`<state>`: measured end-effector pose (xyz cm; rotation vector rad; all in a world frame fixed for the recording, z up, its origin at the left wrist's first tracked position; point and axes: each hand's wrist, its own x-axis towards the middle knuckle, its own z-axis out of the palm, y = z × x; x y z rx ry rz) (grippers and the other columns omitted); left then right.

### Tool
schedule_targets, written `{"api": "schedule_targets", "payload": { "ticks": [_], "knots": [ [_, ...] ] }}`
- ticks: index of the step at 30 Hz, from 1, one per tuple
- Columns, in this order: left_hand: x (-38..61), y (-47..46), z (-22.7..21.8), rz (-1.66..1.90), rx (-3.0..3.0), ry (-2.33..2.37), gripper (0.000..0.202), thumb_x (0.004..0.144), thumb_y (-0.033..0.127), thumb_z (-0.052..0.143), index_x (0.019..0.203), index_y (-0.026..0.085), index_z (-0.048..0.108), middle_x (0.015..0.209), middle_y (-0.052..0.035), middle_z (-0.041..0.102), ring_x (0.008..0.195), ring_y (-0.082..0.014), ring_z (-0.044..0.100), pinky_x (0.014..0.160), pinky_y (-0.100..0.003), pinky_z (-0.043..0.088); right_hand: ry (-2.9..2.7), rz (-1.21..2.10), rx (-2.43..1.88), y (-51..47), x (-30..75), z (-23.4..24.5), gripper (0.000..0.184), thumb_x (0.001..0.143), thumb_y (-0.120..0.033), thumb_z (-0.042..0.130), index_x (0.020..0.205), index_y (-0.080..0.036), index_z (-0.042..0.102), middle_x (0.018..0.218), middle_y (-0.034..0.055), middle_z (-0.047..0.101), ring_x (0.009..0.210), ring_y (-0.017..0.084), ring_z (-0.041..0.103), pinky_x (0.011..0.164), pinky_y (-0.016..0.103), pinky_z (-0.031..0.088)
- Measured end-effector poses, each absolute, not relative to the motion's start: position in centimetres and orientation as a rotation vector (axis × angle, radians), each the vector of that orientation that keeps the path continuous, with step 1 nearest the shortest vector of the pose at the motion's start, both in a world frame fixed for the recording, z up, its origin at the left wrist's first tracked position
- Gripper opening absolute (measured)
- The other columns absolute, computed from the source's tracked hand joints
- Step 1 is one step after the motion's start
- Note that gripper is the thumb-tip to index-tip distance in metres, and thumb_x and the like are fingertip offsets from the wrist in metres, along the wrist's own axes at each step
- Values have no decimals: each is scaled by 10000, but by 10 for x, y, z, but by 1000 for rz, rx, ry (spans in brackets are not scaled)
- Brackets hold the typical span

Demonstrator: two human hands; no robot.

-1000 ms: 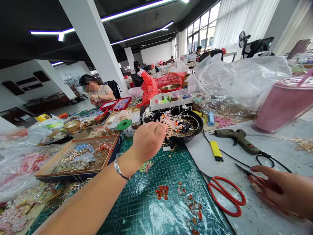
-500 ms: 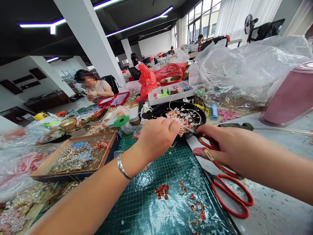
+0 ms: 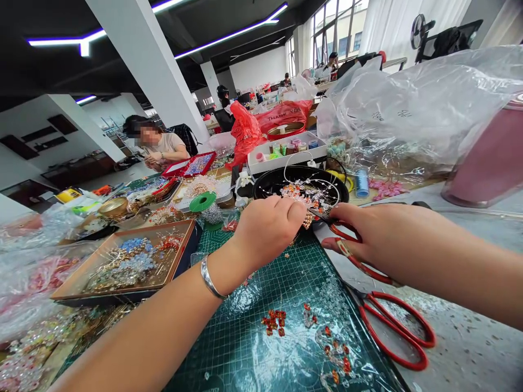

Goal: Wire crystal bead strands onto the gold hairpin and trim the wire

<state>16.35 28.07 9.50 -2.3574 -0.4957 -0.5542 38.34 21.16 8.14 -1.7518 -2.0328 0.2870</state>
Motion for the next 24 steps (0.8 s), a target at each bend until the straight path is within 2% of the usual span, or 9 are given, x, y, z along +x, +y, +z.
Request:
{"api": "schedule_targets", "payload": {
  "ticks": [3, 7, 11, 15, 24],
  "knots": [
    [164, 283, 94, -569, -2318, -456, 195, 962, 119, 400, 898, 154, 581, 708, -34, 630, 629, -192, 575, 520, -325, 342, -2243, -20, -1975, 212, 379, 87, 518, 869, -746, 404, 999, -278, 583, 678, 22, 631, 525, 214, 505, 475, 313, 159],
    [165, 285, 92, -555, -2300, -452, 154, 957, 127, 424, 906, 158, 566, 728, -29, 638, 641, -197, 596, 514, -324, 365, -2288, -86, -2061, 211, 375, 95, 495, 900, -727, 365, 981, -279, 559, 682, 25, 658, 576, 247, 571, 478, 315, 178],
    [166, 287, 93, -576, -2274, -449, 172, 962, 116, 405, 888, 166, 553, 687, -19, 613, 621, -199, 596, 504, -325, 362, -2330, -107, -2111, 211, 374, 99, 443, 908, -686, 403, 984, -281, 565, 708, 28, 677, 619, 262, 610, 505, 319, 203],
    [165, 288, 92, -562, -2283, -445, 145, 953, 120, 420, 903, 161, 549, 704, -22, 618, 624, -205, 600, 504, -330, 368, -2343, -80, -2092, 216, 374, 98, 475, 904, -709, 379, 1010, -290, 576, 737, 29, 688, 641, 269, 623, 499, 322, 223],
    [162, 292, 86, -493, -2326, -521, 137, 942, 120, 426, 933, 166, 555, 722, -27, 624, 654, -204, 595, 523, -329, 361, -2362, -175, -2111, 228, 373, 106, 475, 915, -681, 317, 966, -277, 560, 656, 42, 644, 587, 273, 606, 469, 334, 234]
  ]
}}
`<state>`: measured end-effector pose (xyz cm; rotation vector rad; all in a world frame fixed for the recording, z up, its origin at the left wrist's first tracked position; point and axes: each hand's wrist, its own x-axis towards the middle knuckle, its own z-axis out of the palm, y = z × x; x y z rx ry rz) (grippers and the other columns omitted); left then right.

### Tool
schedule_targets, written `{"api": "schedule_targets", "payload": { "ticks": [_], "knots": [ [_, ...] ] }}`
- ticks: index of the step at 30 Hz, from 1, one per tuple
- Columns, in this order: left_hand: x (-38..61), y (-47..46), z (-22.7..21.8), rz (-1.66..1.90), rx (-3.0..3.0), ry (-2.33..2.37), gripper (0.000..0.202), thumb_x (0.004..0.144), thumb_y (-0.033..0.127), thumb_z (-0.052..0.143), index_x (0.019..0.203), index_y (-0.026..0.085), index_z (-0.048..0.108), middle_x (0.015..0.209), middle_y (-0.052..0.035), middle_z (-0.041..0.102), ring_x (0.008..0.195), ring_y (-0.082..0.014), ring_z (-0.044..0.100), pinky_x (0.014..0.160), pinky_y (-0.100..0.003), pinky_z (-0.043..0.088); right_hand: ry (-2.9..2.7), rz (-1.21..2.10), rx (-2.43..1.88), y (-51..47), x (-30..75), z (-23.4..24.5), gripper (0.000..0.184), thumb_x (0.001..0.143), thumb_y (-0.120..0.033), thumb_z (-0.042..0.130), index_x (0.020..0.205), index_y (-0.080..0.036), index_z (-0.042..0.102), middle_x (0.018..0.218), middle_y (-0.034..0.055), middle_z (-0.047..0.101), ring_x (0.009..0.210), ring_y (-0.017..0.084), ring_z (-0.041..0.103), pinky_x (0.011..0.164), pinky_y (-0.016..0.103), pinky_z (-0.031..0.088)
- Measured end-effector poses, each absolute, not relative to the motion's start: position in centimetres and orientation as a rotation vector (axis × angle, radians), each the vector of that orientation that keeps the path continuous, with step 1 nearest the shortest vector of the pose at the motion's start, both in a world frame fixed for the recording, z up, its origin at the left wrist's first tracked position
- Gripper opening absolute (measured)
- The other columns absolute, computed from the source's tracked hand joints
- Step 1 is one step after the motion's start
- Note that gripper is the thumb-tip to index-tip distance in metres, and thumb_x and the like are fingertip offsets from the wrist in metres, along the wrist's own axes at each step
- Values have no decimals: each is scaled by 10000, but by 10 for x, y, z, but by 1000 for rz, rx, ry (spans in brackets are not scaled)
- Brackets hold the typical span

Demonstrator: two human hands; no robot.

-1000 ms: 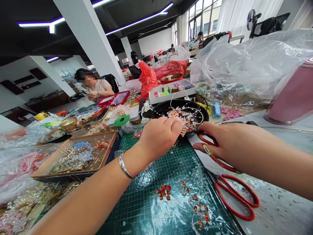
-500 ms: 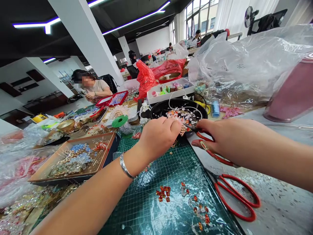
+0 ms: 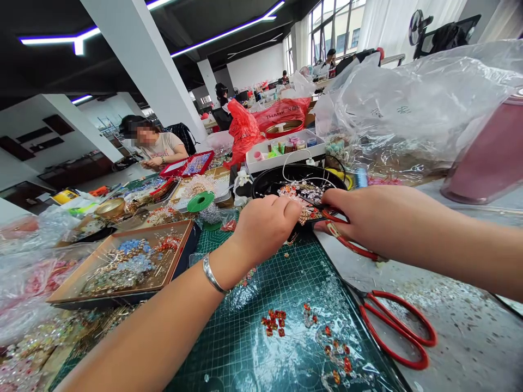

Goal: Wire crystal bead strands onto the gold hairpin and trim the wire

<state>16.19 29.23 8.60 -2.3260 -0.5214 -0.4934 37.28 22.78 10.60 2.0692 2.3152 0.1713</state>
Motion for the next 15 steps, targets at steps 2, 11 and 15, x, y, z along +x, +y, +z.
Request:
{"api": "schedule_targets", "payload": {
  "ticks": [2, 11, 15],
  "knots": [
    [160, 293, 85, -488, -2313, -560, 129, 942, 125, 436, 928, 164, 559, 727, -31, 627, 660, -203, 595, 521, -327, 354, 2343, 150, 2024, 226, 374, 106, 460, 911, -679, 335, 937, -277, 557, 657, 40, 645, 611, 278, 621, 482, 334, 239],
    [160, 287, 87, -530, -2316, -506, 166, 939, 104, 410, 916, 162, 564, 705, -33, 617, 633, -201, 589, 506, -330, 349, 2301, 43, 2037, 222, 368, 106, 508, 911, -682, 337, 1084, -280, 595, 755, 58, 694, 647, 284, 634, 487, 324, 258],
    [158, 284, 88, -499, -2325, -516, 164, 949, 121, 404, 939, 161, 562, 736, -40, 634, 644, -207, 593, 505, -334, 356, 2313, 61, 2020, 221, 366, 109, 495, 911, -678, 340, 1052, -278, 596, 719, 56, 684, 631, 281, 631, 478, 326, 252]
  ]
}}
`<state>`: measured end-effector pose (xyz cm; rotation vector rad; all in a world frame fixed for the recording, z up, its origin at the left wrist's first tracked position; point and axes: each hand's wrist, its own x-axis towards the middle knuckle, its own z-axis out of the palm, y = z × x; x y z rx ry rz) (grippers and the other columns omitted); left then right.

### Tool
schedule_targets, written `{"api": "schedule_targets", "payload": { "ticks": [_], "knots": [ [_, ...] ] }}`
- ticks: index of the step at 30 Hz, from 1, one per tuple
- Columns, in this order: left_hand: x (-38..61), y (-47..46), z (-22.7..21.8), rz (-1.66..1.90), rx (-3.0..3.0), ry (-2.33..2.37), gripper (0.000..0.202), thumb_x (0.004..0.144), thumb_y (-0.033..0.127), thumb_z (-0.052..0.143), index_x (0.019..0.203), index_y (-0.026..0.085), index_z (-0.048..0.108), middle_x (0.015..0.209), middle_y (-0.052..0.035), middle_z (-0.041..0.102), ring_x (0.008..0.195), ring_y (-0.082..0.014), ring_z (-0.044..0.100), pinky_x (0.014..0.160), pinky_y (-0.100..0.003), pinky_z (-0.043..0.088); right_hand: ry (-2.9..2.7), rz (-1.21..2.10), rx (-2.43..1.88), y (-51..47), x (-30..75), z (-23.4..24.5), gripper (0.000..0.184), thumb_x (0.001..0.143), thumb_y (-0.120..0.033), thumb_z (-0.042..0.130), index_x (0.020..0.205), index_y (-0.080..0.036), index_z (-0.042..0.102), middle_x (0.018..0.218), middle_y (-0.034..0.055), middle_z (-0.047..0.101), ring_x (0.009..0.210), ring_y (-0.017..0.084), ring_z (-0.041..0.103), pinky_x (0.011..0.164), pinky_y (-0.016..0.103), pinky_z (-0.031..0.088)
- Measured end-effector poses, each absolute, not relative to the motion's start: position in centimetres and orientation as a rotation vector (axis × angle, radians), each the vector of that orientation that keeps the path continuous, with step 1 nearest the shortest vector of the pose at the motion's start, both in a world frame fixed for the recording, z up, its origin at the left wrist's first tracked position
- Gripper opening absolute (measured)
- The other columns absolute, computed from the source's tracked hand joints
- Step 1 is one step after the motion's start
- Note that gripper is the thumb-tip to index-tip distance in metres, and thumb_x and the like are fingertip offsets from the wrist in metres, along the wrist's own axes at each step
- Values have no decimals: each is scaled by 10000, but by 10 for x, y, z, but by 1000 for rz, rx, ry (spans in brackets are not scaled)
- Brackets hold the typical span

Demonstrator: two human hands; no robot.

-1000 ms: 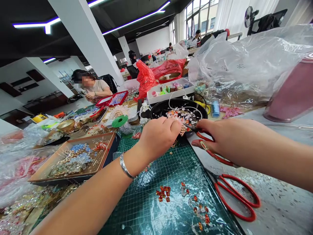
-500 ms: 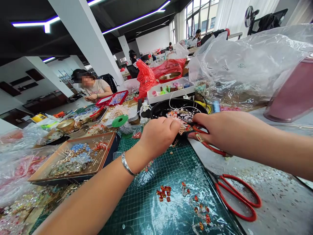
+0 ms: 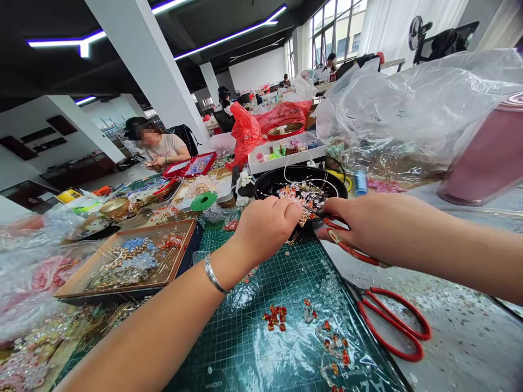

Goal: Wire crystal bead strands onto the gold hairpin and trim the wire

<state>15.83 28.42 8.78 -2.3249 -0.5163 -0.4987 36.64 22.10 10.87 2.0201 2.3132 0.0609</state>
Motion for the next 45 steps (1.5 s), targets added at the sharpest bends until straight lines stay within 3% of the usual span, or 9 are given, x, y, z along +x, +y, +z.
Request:
{"api": "schedule_targets", "payload": {
  "ticks": [8, 13, 36, 45],
  "knots": [
    [156, 279, 88, -486, -2341, -542, 155, 929, 106, 423, 904, 161, 565, 732, -43, 630, 652, -208, 592, 513, -332, 364, 2340, 90, 2000, 209, 365, 111, 444, 920, -659, 375, 923, -259, 568, 735, 57, 681, 688, 289, 654, 497, 324, 227],
    [157, 275, 89, -476, -2357, -525, 148, 923, 110, 431, 931, 158, 571, 753, -44, 637, 660, -207, 592, 519, -334, 374, 2375, 85, 2003, 205, 361, 115, 383, 959, -574, 364, 941, -246, 561, 737, 65, 682, 682, 283, 657, 511, 327, 243],
    [158, 273, 91, -444, -2368, -539, 130, 920, 116, 439, 919, 163, 561, 757, -38, 642, 666, -196, 597, 526, -321, 376, 2325, 41, 1982, 208, 364, 116, 395, 917, -600, 415, 960, -248, 588, 737, 71, 676, 680, 292, 647, 522, 323, 317],
    [156, 271, 89, -440, -2374, -517, 142, 935, 119, 423, 915, 166, 556, 732, -39, 624, 657, -199, 581, 512, -324, 352, 2341, 58, 1966, 202, 358, 119, 412, 937, -581, 400, 928, -221, 599, 711, 83, 662, 660, 287, 642, 505, 330, 269]
  ]
}}
